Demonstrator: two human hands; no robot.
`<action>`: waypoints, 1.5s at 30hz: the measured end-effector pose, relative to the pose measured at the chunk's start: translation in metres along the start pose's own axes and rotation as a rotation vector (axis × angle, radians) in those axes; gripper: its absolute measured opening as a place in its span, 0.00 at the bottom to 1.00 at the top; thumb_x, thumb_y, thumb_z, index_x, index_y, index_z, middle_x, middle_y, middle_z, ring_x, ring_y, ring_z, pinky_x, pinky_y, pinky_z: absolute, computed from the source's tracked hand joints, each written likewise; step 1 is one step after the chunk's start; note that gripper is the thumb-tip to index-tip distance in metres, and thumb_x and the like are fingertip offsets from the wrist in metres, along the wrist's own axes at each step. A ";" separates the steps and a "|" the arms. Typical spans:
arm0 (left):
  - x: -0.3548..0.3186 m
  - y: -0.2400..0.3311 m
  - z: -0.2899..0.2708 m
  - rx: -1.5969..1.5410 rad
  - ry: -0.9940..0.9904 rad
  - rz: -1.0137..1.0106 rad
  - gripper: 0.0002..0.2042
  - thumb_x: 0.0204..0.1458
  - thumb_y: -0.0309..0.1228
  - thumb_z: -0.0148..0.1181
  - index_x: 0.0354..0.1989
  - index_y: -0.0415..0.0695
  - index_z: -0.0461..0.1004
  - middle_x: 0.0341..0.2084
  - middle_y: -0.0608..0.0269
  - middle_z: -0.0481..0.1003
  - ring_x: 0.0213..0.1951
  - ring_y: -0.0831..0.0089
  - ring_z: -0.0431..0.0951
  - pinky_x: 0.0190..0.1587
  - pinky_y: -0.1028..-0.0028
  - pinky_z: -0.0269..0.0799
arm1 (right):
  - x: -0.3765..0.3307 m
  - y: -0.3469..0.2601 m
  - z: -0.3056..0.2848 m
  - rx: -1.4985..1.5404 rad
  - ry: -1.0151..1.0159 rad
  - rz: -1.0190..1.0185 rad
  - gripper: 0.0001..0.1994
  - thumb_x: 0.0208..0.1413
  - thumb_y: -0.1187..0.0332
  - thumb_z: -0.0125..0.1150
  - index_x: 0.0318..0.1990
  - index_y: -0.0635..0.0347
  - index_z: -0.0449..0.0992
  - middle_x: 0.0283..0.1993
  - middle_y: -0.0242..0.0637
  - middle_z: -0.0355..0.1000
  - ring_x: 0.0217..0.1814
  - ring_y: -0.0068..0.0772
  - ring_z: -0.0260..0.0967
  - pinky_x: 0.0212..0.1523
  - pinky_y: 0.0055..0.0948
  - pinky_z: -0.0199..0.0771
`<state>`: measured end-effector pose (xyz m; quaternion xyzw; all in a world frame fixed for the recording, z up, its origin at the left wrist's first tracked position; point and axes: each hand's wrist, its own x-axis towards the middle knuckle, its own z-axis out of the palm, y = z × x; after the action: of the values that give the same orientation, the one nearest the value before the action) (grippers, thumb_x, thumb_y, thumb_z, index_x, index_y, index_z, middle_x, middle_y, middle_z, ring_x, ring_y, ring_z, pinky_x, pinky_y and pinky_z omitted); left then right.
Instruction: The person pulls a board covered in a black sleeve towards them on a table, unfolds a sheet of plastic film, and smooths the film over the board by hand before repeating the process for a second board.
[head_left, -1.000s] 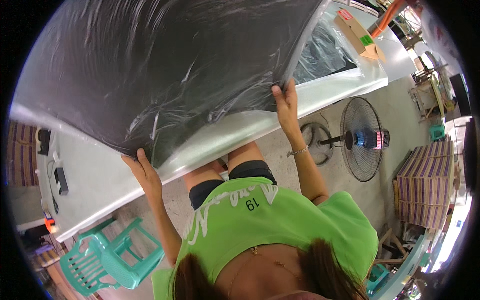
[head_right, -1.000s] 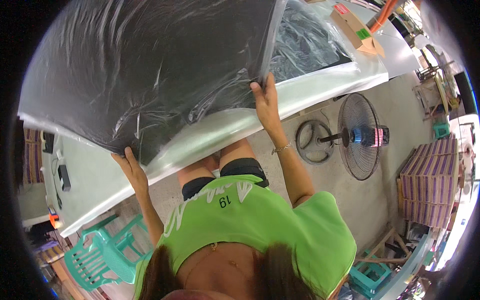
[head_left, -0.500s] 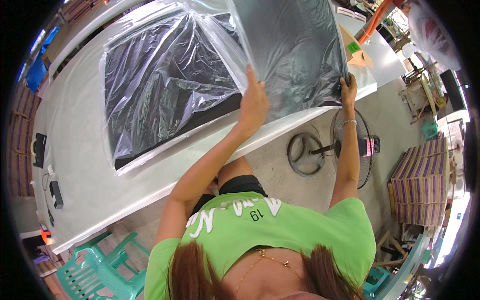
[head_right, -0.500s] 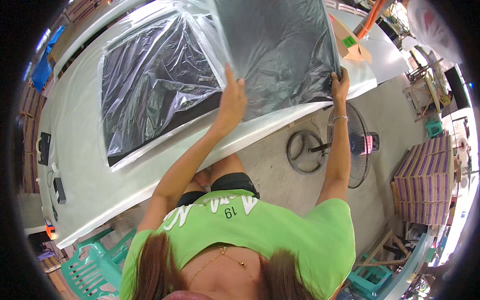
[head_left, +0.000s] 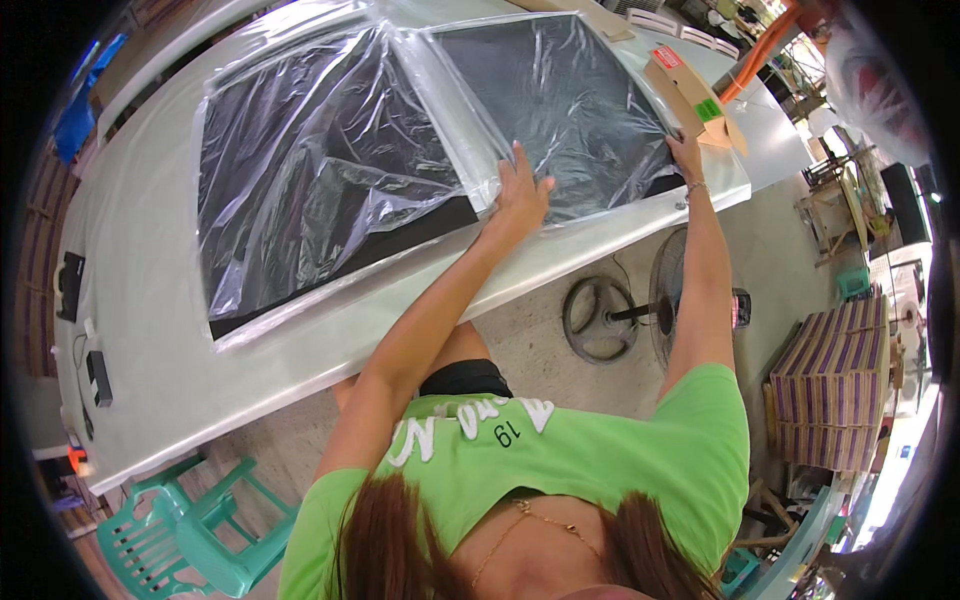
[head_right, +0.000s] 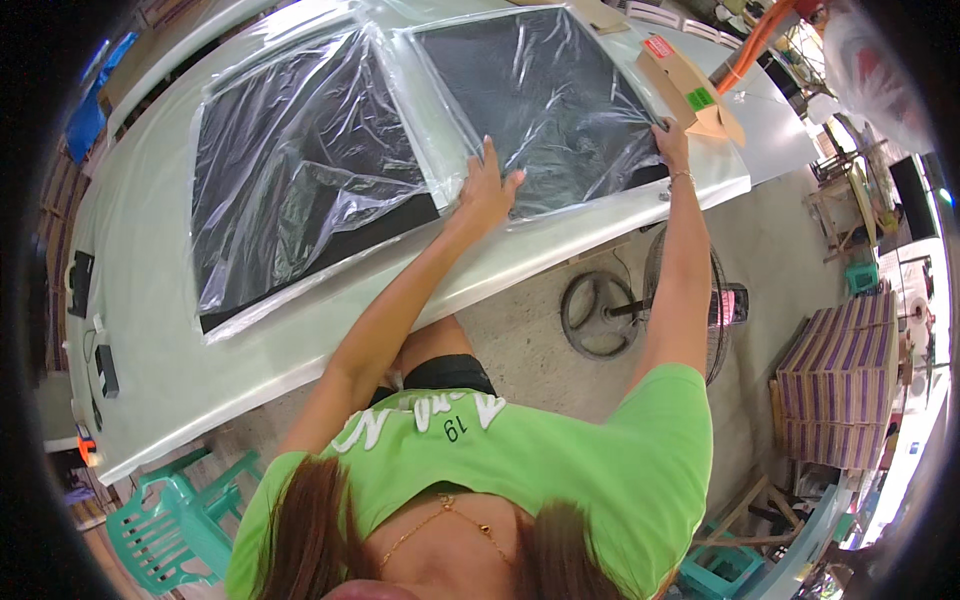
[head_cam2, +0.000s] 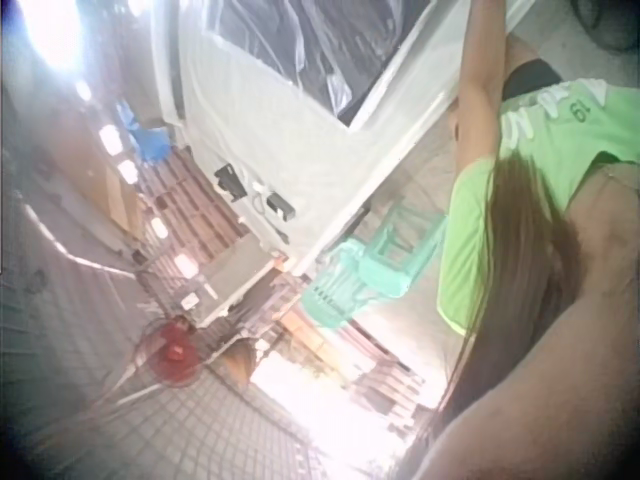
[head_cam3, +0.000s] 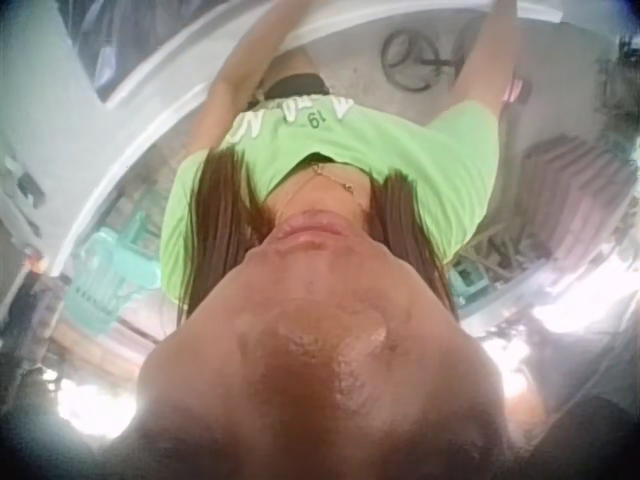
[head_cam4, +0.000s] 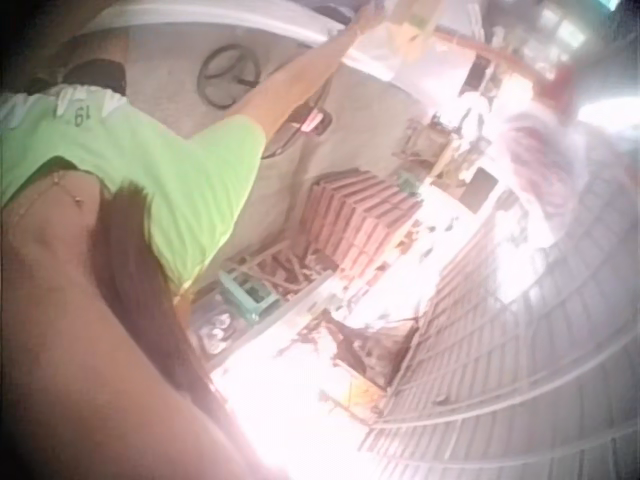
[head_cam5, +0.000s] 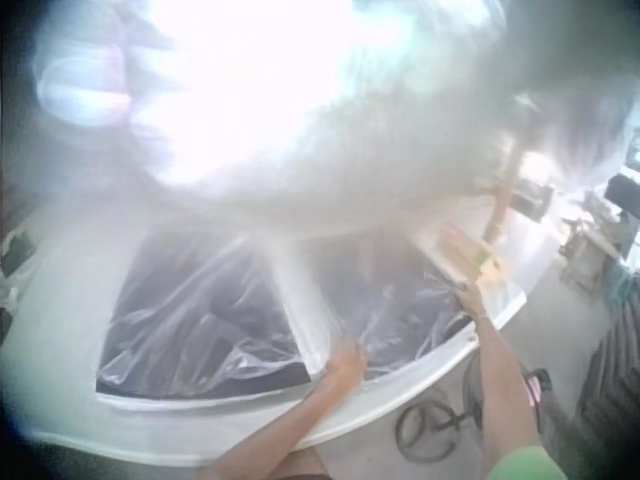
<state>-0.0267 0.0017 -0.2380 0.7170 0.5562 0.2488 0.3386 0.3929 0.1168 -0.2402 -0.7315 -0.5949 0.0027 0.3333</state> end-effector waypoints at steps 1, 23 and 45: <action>-0.019 0.015 -0.014 -0.025 -0.016 -0.050 0.45 0.51 0.47 0.59 0.68 0.36 0.40 0.62 0.29 0.44 0.58 0.34 0.58 0.58 0.53 0.62 | 0.002 0.001 0.001 -0.064 -0.002 -0.002 0.21 0.47 0.59 0.62 0.46 0.63 0.77 0.41 0.52 0.76 0.43 0.46 0.75 0.45 0.37 0.71; -0.029 0.013 -0.010 0.339 0.104 0.099 0.35 0.46 0.36 0.67 0.60 0.34 0.59 0.47 0.40 0.63 0.47 0.47 0.71 0.48 0.59 0.71 | -0.049 -0.028 -0.056 0.001 -0.356 -0.263 0.35 0.30 0.82 0.60 0.55 0.53 0.73 0.52 0.45 0.73 0.58 0.37 0.68 0.58 0.31 0.66; -0.179 0.006 -0.121 0.062 0.236 0.479 0.20 0.49 0.32 0.61 0.53 0.47 0.71 0.54 0.53 0.66 0.54 0.53 0.68 0.58 0.60 0.62 | -0.219 -0.315 0.002 0.486 -0.247 -0.219 0.13 0.50 0.73 0.61 0.45 0.53 0.79 0.38 0.39 0.74 0.40 0.33 0.70 0.45 0.28 0.69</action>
<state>-0.1575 -0.1466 -0.1518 0.8043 0.4135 0.3866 0.1810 0.0547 -0.0509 -0.1728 -0.5557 -0.6883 0.1979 0.4221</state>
